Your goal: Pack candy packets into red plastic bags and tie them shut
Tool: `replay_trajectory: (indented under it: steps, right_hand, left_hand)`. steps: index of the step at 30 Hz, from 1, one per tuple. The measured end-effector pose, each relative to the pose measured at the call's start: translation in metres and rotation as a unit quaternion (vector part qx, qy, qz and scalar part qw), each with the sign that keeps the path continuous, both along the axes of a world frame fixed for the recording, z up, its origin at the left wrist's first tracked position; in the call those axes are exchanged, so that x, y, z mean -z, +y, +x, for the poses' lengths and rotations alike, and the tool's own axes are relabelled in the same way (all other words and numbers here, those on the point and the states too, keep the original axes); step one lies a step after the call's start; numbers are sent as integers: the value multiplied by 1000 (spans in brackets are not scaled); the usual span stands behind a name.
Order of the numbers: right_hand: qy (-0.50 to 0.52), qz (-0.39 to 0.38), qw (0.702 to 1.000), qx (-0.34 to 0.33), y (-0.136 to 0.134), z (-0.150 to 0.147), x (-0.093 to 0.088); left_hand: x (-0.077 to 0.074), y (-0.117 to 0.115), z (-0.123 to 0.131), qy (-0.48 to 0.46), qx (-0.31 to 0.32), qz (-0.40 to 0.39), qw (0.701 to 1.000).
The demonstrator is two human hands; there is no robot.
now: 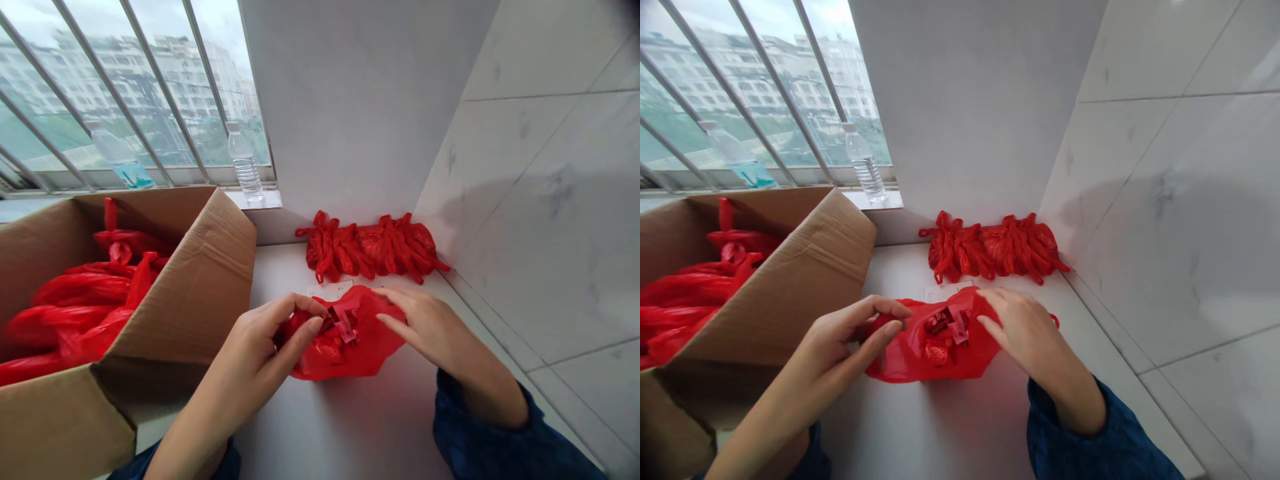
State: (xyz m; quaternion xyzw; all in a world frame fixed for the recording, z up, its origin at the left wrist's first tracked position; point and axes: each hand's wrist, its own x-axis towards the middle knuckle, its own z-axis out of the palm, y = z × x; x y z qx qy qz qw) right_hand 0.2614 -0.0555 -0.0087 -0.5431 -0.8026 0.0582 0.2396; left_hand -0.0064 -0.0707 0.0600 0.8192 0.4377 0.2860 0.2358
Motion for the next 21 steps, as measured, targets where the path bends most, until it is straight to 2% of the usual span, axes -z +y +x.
replay_trajectory:
  steps: [2, 4, 8, 10, 12, 17, 21]
  right_hand:
    - [-43, 44, 996, 66, -6, 18, 2]
    - [-83, 48, 986, 140, -13, 34, 5]
    - [-104, -78, 958, 256, -24, 53, 7]
    - [-91, -137, 951, 260, -28, 57, 5]
    - [-72, -158, 957, 233, -33, 60, 1]
    - [22, -133, 981, 139, -51, 70, -7]
    - [63, -105, 984, 133, -57, 72, -7]
  left_hand:
    - [-2, -3, -1, 16, 13, 12, 1000]
    - [-3, -5, -2, 39, 28, 24, 999]
    - [0, -6, -7, 92, 36, 63, 993]
    - [1, -6, -9, 109, 33, 80, 990]
    - [3, -7, -12, 110, 32, 98, 989]
    - [3, -10, -16, 94, 53, 126, 986]
    - [3, -12, -16, 104, 73, 130, 983]
